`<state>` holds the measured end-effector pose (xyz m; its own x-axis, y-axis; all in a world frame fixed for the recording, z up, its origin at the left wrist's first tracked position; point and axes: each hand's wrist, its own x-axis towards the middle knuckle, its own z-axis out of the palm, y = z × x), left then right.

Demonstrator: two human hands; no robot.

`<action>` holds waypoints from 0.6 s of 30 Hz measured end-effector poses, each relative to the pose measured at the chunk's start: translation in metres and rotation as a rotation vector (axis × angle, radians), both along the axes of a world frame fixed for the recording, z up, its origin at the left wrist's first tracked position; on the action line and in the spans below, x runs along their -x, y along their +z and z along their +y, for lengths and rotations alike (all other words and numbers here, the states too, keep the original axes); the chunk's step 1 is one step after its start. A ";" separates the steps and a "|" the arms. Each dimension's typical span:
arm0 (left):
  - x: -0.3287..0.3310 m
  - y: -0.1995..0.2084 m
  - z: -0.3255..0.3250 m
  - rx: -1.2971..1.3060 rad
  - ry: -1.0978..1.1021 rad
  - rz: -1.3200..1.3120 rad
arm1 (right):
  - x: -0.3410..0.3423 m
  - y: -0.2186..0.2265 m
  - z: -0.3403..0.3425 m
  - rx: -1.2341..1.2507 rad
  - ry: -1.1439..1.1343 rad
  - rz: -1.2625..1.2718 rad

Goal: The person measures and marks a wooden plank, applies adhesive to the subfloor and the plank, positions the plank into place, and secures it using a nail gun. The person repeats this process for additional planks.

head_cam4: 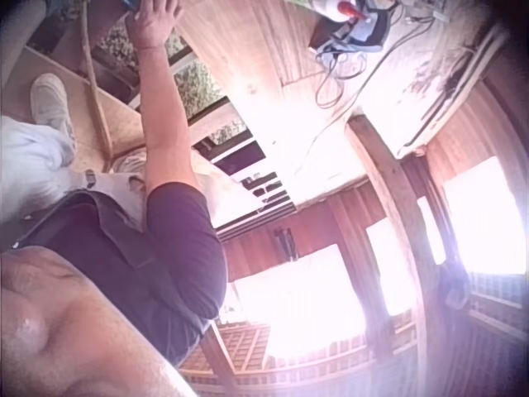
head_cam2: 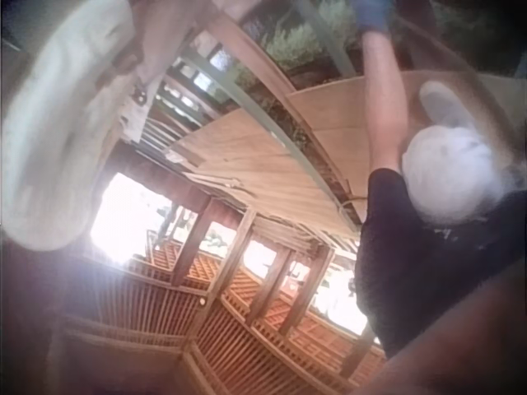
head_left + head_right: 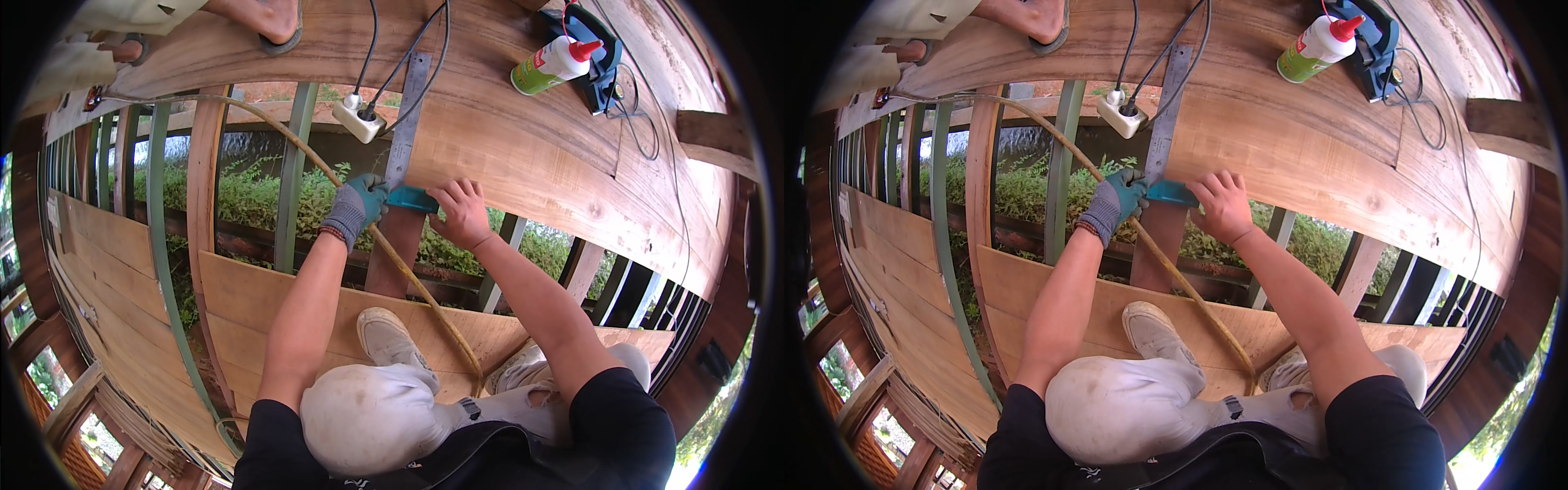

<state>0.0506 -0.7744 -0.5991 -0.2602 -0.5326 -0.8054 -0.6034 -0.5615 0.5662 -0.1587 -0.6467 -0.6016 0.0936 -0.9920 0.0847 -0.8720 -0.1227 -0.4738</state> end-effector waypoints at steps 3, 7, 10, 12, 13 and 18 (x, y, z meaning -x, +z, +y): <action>-0.003 -0.005 0.000 0.028 -0.016 0.021 | -0.003 0.001 -0.002 -0.007 -0.013 -0.008; -0.004 -0.002 -0.004 0.162 -0.177 -0.078 | -0.007 0.010 -0.006 -0.062 -0.054 -0.045; -0.042 -0.042 -0.009 0.387 -0.257 0.057 | -0.017 0.034 -0.021 -0.182 -0.024 0.098; -0.007 -0.016 0.002 0.060 -0.057 0.185 | -0.014 0.030 -0.009 -0.166 -0.057 -0.034; -0.001 0.002 0.006 0.087 -0.084 0.199 | -0.023 0.023 -0.007 -0.158 -0.058 -0.013; -0.033 0.032 0.019 0.149 -0.288 0.128 | -0.054 0.037 0.001 -0.305 -0.035 -0.138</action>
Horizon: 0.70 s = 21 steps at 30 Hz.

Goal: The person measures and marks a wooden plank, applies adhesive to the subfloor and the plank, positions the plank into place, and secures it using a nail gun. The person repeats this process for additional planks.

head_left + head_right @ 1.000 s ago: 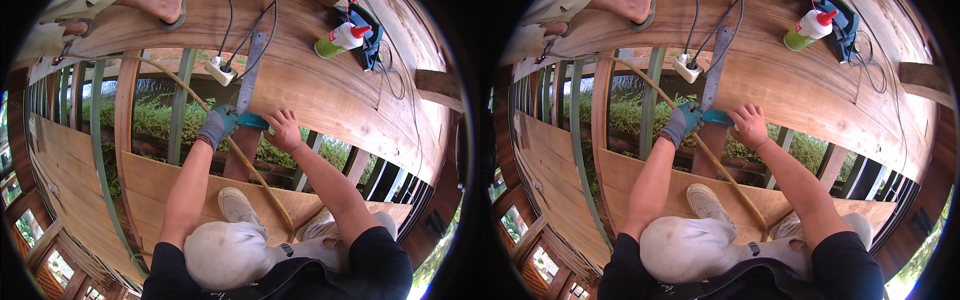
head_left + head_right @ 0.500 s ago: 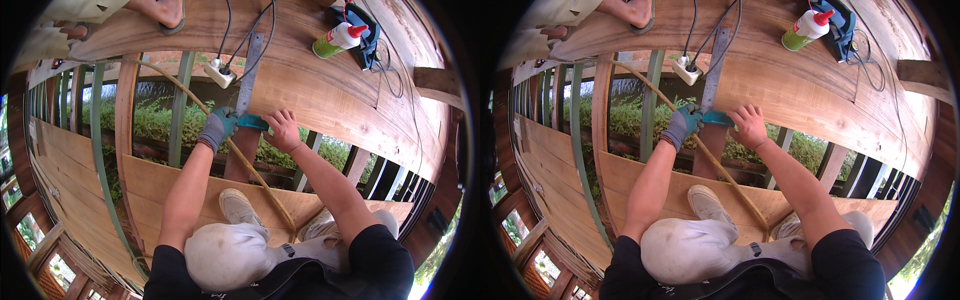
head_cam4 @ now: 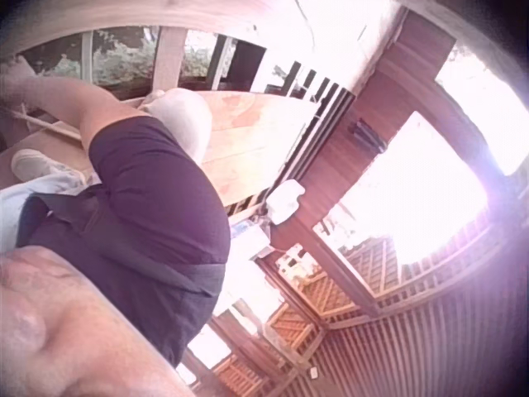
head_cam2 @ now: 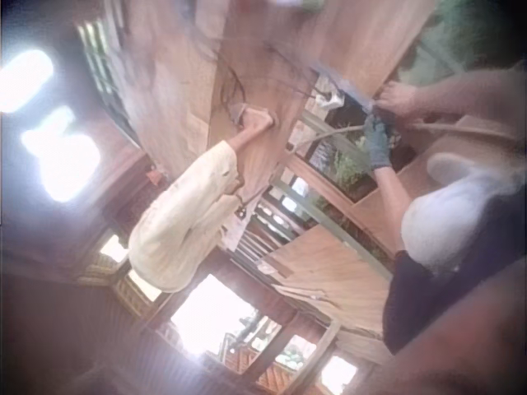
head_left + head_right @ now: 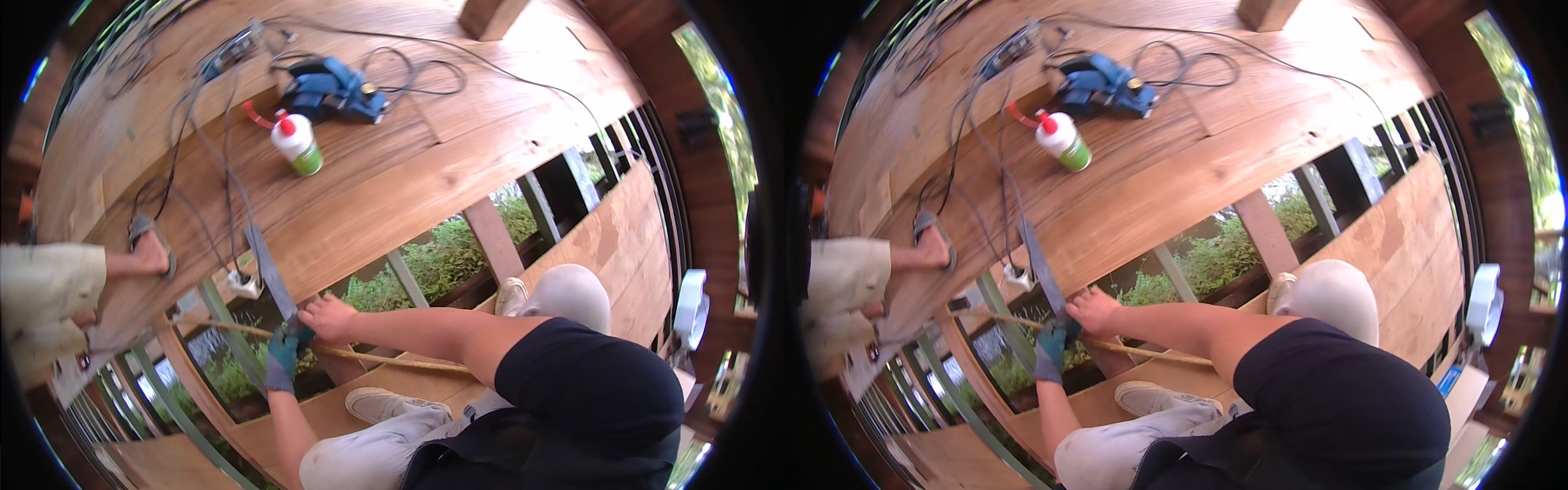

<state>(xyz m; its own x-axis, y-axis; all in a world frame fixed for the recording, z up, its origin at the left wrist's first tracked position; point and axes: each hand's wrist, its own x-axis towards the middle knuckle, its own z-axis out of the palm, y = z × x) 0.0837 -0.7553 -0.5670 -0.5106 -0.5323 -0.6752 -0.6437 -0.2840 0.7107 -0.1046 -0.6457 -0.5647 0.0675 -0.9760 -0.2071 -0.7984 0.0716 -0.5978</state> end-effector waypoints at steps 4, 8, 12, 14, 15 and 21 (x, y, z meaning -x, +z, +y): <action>-0.018 -0.001 0.026 -0.119 0.036 0.071 | 0.026 0.034 0.013 -0.270 0.133 -0.316; 0.043 0.025 0.072 -0.282 -0.025 0.285 | 0.076 0.041 0.055 -0.203 0.346 -0.276; 0.101 0.047 0.067 0.101 -0.678 0.118 | 0.160 0.111 0.103 -0.344 0.486 -0.077; 0.153 0.072 0.064 0.404 -0.987 0.198 | 0.210 0.114 0.156 -0.468 0.384 -0.008; 0.173 0.076 0.054 0.482 -1.085 0.122 | 0.231 0.109 0.184 -0.417 0.234 -0.032; 0.295 0.071 0.079 0.877 -1.204 -0.148 | 0.309 0.055 0.310 0.048 -1.010 -0.037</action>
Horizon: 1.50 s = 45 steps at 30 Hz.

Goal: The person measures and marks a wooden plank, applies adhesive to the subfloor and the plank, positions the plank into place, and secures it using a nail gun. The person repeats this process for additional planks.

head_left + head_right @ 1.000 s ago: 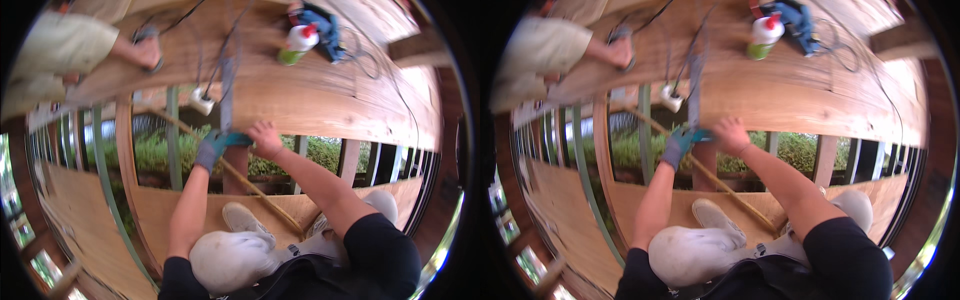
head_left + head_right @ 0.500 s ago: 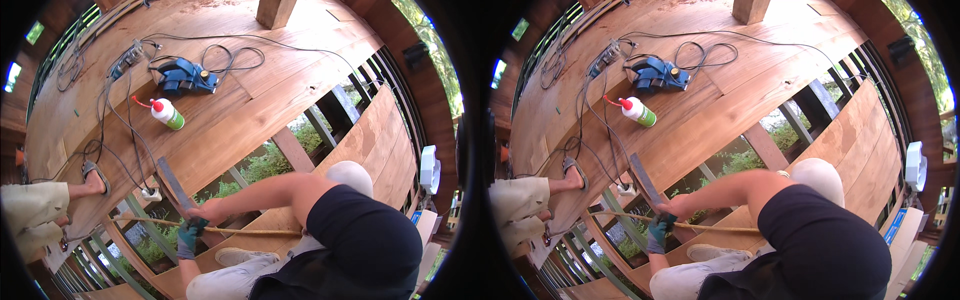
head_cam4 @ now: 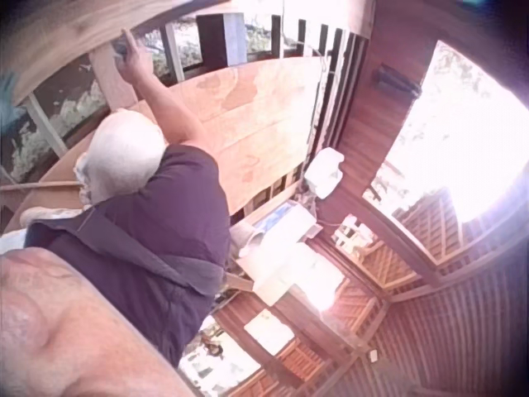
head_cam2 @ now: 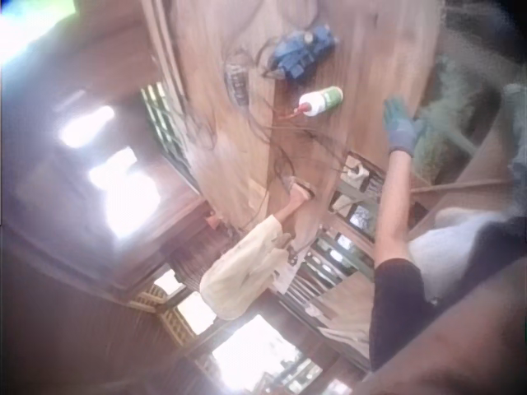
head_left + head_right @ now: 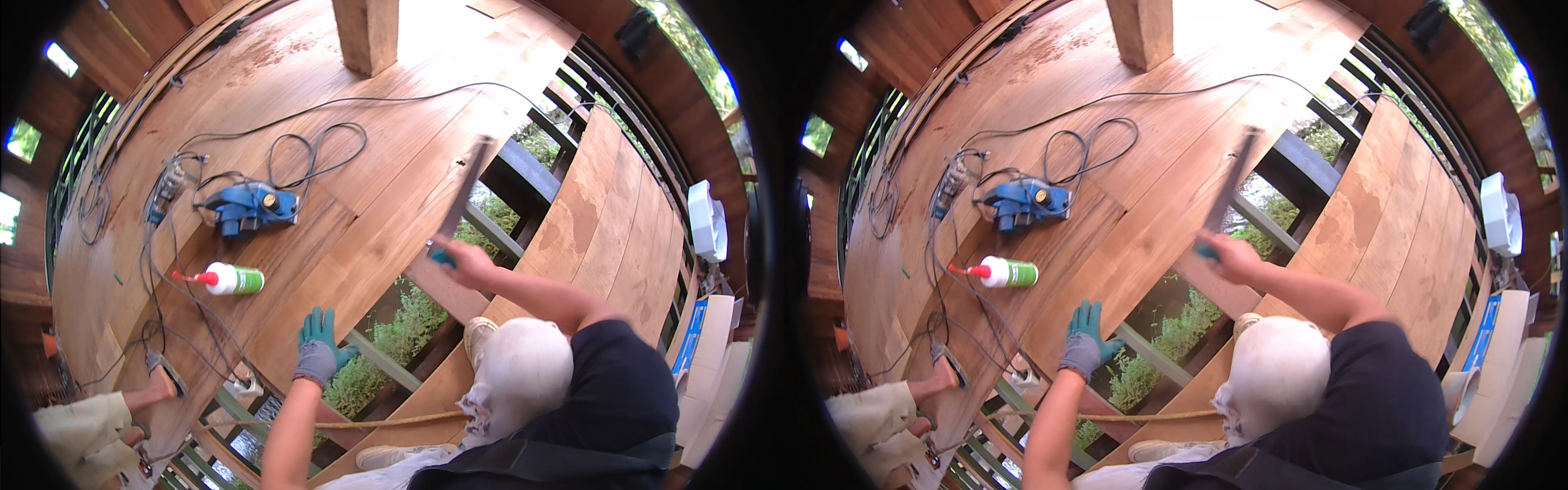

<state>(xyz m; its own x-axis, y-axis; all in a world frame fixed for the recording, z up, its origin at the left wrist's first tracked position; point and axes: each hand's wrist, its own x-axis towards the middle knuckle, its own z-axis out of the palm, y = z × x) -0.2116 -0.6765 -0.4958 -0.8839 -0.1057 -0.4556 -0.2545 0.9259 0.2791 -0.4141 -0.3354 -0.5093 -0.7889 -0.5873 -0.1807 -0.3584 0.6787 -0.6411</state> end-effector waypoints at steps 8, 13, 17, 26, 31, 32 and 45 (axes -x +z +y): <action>0.059 -0.094 0.059 0.242 0.188 0.103 | 0.109 -0.066 0.078 0.076 -0.853 0.142; 0.066 -0.103 0.071 0.401 0.205 -0.049 | 0.154 -0.120 0.091 0.174 -1.084 0.208; 0.065 -0.100 0.070 0.401 0.180 -0.102 | 0.170 -0.145 0.067 0.352 -1.358 0.093; 0.065 -0.098 0.062 0.380 0.167 -0.093 | 0.170 -0.090 0.052 0.176 -1.203 0.055; 0.075 -0.084 0.069 0.264 0.201 -0.116 | 0.113 -0.086 0.218 0.087 -1.196 0.457; 0.077 -0.080 0.067 0.223 0.214 -0.113 | 0.097 -0.090 0.258 0.065 -1.226 0.471; 0.500 -0.102 0.151 0.187 -0.119 0.399 | 0.024 -0.045 0.356 -0.667 -1.207 0.027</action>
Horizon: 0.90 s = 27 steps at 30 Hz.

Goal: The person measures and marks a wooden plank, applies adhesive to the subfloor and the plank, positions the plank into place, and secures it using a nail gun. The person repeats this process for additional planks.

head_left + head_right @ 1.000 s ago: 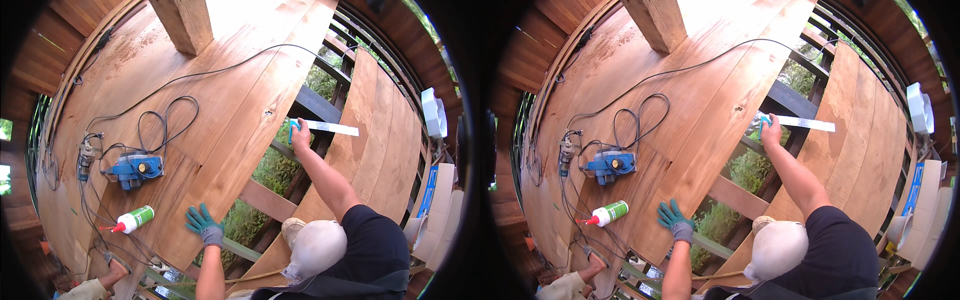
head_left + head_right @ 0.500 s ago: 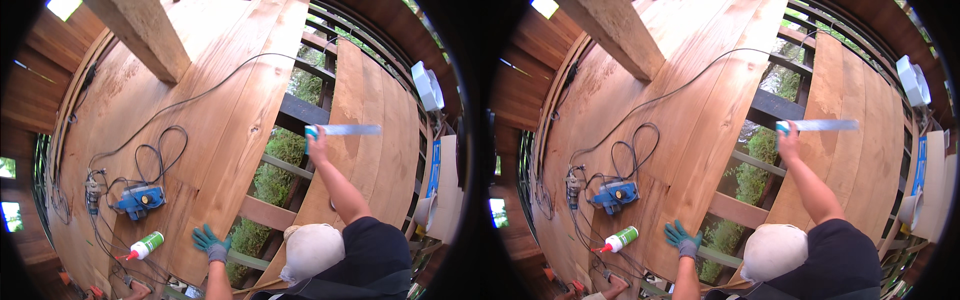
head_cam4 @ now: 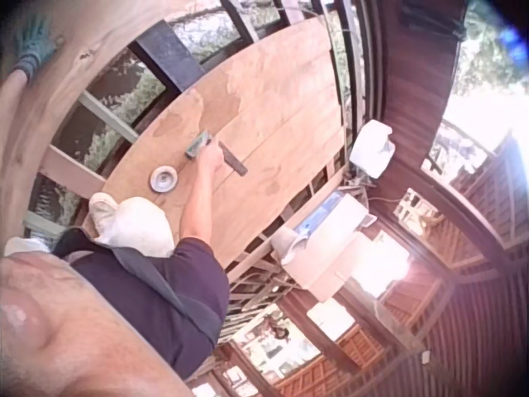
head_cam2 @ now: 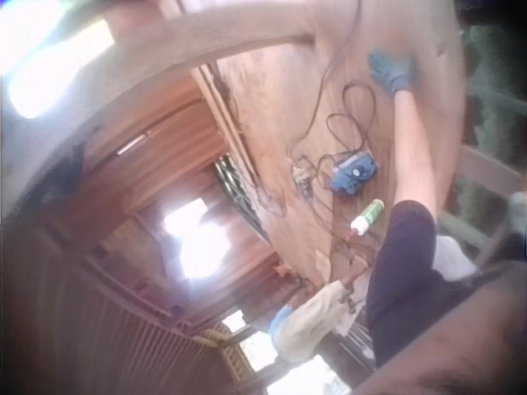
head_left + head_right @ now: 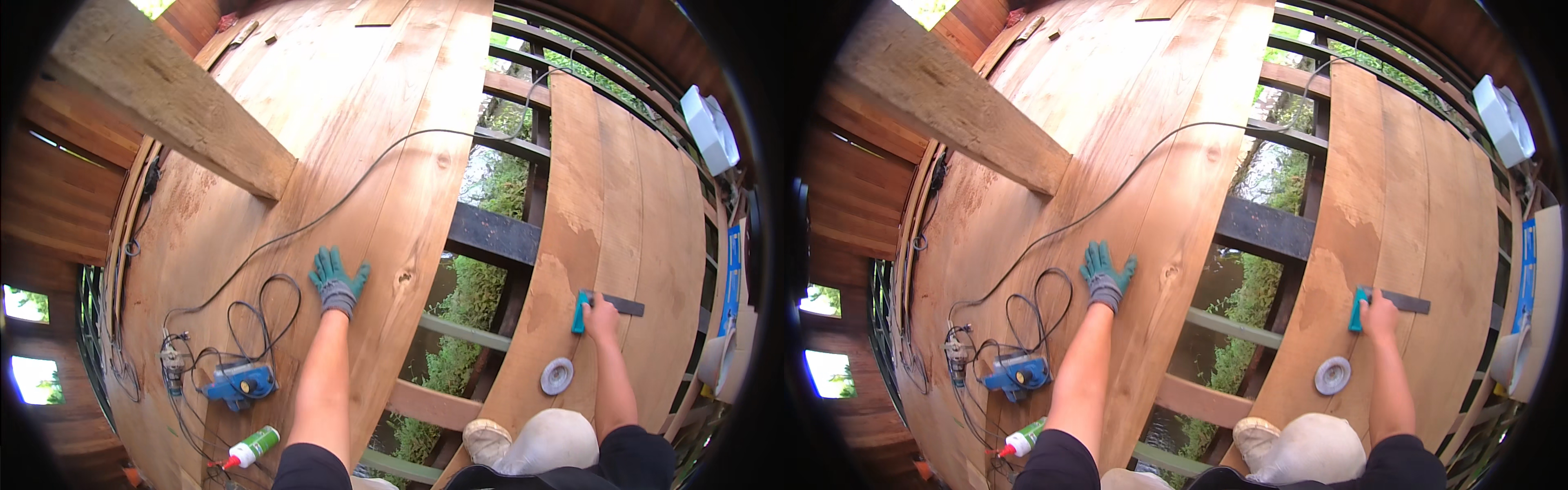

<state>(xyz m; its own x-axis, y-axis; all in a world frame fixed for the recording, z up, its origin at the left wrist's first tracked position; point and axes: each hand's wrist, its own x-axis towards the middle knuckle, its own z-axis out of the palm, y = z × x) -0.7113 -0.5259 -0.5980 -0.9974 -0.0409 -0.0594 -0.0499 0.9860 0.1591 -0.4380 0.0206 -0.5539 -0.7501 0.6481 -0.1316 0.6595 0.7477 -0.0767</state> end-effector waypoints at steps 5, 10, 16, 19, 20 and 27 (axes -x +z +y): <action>0.019 -0.009 0.020 0.086 -0.007 -0.052 | 0.091 -0.012 0.023 0.571 -0.238 0.577; 0.025 -0.005 0.019 0.055 -0.050 -0.003 | 0.312 -0.053 -0.035 1.340 -0.604 0.770; 0.028 0.003 0.031 0.052 -0.087 -0.079 | 0.459 -0.110 -0.133 1.701 -0.481 0.819; 0.028 0.012 0.025 0.079 -0.041 -0.137 | 0.457 -0.093 -0.153 1.913 -0.629 0.649; 0.034 0.013 0.026 0.082 -0.027 -0.150 | 0.463 -0.088 -0.150 1.851 -0.683 0.614; 0.035 0.011 0.031 0.049 -0.018 -0.143 | 0.468 -0.124 -0.133 0.840 -0.434 0.598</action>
<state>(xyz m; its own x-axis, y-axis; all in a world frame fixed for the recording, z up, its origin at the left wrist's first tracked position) -0.7460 -0.4945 -0.5867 -0.9795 -0.0293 -0.1995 -0.0507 0.9934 0.1033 -0.9064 -0.1126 -0.6776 -0.5711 0.7454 -0.3438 0.5397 0.0253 -0.8415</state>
